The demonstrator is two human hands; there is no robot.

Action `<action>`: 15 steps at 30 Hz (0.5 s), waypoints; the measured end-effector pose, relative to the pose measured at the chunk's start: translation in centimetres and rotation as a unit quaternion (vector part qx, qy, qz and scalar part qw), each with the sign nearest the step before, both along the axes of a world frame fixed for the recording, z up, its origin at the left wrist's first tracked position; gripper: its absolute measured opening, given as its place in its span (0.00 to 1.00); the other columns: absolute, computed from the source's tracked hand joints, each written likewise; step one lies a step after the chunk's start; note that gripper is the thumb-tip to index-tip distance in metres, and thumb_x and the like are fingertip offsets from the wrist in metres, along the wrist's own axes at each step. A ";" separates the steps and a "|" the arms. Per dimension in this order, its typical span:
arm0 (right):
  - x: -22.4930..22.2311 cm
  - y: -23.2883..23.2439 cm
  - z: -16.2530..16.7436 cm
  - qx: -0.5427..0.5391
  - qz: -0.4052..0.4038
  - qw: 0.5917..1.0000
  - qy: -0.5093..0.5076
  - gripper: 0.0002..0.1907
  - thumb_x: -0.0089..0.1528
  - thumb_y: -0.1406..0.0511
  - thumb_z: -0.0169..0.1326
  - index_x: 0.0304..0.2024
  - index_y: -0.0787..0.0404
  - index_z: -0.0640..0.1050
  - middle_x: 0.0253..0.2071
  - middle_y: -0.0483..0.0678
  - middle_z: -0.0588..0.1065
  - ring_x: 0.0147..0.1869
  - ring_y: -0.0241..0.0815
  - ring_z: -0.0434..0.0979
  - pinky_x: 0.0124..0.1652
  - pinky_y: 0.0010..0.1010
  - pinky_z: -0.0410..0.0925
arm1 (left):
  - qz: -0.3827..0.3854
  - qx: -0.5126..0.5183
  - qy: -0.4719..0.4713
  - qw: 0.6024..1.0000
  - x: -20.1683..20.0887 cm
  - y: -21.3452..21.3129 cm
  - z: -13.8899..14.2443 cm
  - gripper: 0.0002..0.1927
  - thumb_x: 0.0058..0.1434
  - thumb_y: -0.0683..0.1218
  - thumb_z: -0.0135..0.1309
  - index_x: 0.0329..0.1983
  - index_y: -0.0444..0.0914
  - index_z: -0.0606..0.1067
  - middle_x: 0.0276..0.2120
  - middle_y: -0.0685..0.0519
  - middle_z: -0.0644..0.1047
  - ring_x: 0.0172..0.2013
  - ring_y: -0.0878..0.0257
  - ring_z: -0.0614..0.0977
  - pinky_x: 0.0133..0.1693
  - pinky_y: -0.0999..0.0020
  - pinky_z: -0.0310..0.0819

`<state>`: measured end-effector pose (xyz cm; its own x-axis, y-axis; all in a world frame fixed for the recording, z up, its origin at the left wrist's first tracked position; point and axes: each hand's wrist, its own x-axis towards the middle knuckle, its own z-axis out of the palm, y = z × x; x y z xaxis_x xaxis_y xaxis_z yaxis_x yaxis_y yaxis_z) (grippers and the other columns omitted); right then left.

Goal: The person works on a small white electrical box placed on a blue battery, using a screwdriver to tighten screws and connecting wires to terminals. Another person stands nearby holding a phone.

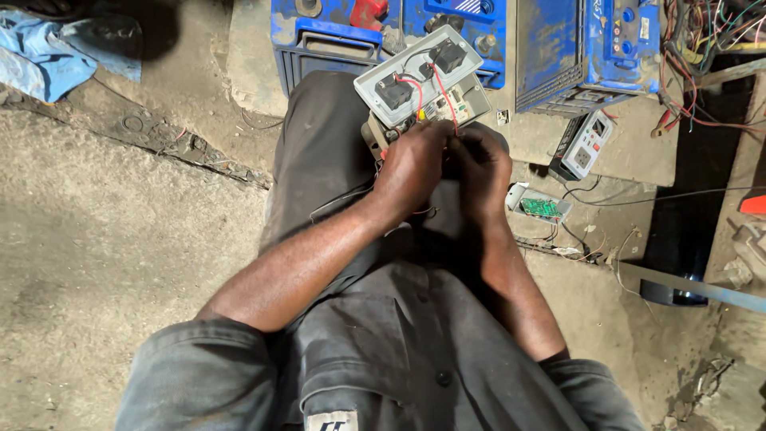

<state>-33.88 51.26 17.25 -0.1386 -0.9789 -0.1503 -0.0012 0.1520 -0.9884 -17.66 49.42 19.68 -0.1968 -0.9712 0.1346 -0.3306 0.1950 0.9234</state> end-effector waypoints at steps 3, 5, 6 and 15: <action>0.0 -0.1 0.5 -0.035 0.007 0.998 0.042 0.05 0.67 0.73 0.58 0.46 0.65 0.79 0.42 0.46 0.79 0.44 0.35 0.80 0.45 0.27 0.75 | 0.011 -0.020 0.004 1.000 -0.1 -0.3 0.0 0.09 0.65 0.40 0.48 0.45 0.37 0.77 0.40 0.41 0.80 0.44 0.41 0.81 0.43 0.48 0.75; 0.1 -0.1 1.0 -0.058 -0.003 0.996 0.070 0.08 0.66 0.74 0.59 0.48 0.65 0.78 0.43 0.46 0.79 0.46 0.35 0.79 0.48 0.27 0.74 | 0.016 -0.022 0.002 1.000 -0.2 -0.2 0.1 0.10 0.65 0.40 0.47 0.46 0.38 0.77 0.41 0.41 0.79 0.44 0.40 0.81 0.43 0.47 0.75; 0.2 0.0 1.4 -0.064 -0.013 0.995 0.081 0.10 0.65 0.74 0.60 0.49 0.64 0.78 0.43 0.46 0.79 0.46 0.35 0.79 0.48 0.26 0.73 | 0.019 -0.021 -0.001 1.000 -0.2 -0.2 0.2 0.10 0.65 0.40 0.47 0.46 0.38 0.77 0.42 0.41 0.79 0.44 0.41 0.81 0.44 0.47 0.75; -0.7 -0.2 6.0 -0.318 0.098 0.809 0.485 0.13 0.65 0.75 0.60 0.51 0.64 0.80 0.51 0.53 0.80 0.53 0.52 0.83 0.52 0.36 0.76 | 0.017 0.024 0.004 1.000 -0.3 0.0 1.3 0.12 0.65 0.41 0.48 0.50 0.39 0.78 0.46 0.40 0.78 0.45 0.38 0.81 0.45 0.46 0.74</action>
